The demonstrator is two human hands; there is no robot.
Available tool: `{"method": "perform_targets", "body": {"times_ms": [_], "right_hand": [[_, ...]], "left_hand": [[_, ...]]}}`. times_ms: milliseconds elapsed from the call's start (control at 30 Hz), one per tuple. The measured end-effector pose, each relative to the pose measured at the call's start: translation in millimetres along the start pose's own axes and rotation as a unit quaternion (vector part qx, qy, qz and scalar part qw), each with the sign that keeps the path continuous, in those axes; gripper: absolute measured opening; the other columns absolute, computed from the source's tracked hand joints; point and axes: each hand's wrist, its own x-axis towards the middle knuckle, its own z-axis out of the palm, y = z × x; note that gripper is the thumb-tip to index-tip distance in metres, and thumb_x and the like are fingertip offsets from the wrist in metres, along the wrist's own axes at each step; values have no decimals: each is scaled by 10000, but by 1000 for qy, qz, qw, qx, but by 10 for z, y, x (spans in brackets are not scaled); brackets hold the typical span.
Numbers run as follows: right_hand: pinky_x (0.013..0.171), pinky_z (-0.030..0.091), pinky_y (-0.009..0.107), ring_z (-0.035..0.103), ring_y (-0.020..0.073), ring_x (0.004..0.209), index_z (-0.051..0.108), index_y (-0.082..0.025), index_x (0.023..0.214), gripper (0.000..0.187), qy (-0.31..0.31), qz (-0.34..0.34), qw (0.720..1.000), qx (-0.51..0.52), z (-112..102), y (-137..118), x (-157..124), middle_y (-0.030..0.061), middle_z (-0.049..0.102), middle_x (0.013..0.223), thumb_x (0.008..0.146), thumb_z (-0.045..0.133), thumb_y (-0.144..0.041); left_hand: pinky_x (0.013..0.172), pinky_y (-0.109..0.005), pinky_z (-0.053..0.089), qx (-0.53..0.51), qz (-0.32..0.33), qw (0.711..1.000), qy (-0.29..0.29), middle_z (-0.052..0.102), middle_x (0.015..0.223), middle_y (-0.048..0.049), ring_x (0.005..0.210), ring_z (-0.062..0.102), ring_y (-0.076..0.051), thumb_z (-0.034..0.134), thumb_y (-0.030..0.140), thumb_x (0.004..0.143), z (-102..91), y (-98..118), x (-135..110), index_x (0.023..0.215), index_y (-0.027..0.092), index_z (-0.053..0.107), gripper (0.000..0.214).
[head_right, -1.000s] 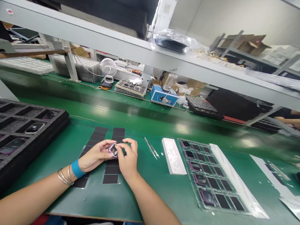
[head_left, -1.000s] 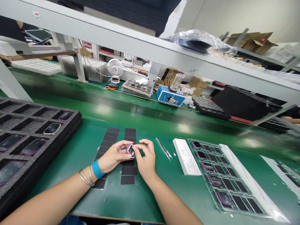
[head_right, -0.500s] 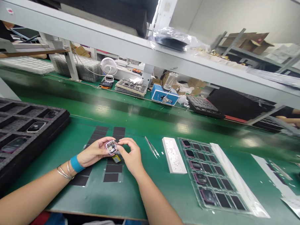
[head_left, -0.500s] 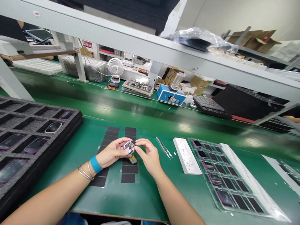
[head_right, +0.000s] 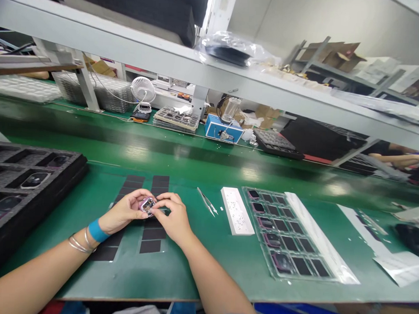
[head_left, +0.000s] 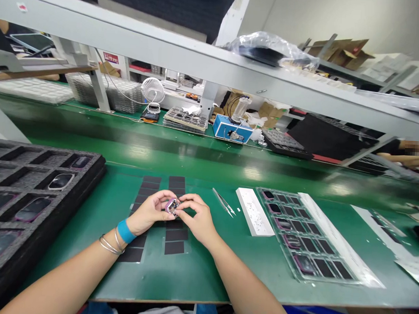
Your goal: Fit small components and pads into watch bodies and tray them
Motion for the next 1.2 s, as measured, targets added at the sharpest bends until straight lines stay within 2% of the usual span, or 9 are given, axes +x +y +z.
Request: {"method": "perform_targets", "body": {"times_ms": [267,500,600,667,767,933,1067,1200], "right_hand": [[889,432,314,575,159,950,670,-210,718,83,-10,0,999,-34,-1,-4,-4,25,637,964,689,739,-173],[920,407,264,587,120,928,647,-190,691,116,23,-69,992,-99,45,16,9,15,656,947,672,762,-189],[937,386,242,597,105,923,649,-182,711,113,27,-91,987,-128,63,52,22,12,660,945,678,757,-189],[943,377,230,598,100,931,649,-177,724,109,30,-82,987,-138,73,64,20,12,659,952,685,750,-186],[943,375,224,600,98,934,642,-171,720,109,35,-61,987,-143,85,56,7,12,661,951,691,745,-196],[956,366,219,593,95,951,638,-178,728,105,26,-61,988,-137,76,26,0,9,655,971,709,734,-215],[978,352,228,577,95,1008,622,-191,735,92,-12,-33,992,-117,30,32,25,-1,639,1019,731,714,-201],[1007,336,246,558,104,1049,600,-192,747,91,-45,-49,989,-133,5,63,44,0,627,1049,761,688,-213]], "left_hand": [[701,-217,492,10,-19,1000,17,635,896,-28,776,595,-131,821,123,533,29,33,-13,942,194,542,500],[685,-183,514,23,-60,991,113,667,886,12,761,622,-136,853,198,490,189,128,-60,944,249,547,550],[659,-170,526,42,-93,986,133,676,863,30,752,625,-144,879,245,420,152,121,-31,914,278,569,584],[628,-176,538,45,-111,982,146,679,845,37,719,623,-149,889,253,368,88,83,8,890,295,581,608],[604,-167,544,43,-105,980,164,680,843,43,701,620,-147,892,239,334,9,18,51,879,313,591,628],[590,-152,546,44,-95,980,168,687,849,44,702,630,-146,890,217,325,-29,-31,47,885,312,591,642],[603,-169,559,59,-98,981,157,703,881,50,751,652,-173,885,196,325,-81,-62,33,902,318,592,658],[640,-186,560,82,-80,984,133,712,872,117,774,668,-187,863,139,340,-68,-25,29,886,347,608,637]]}}
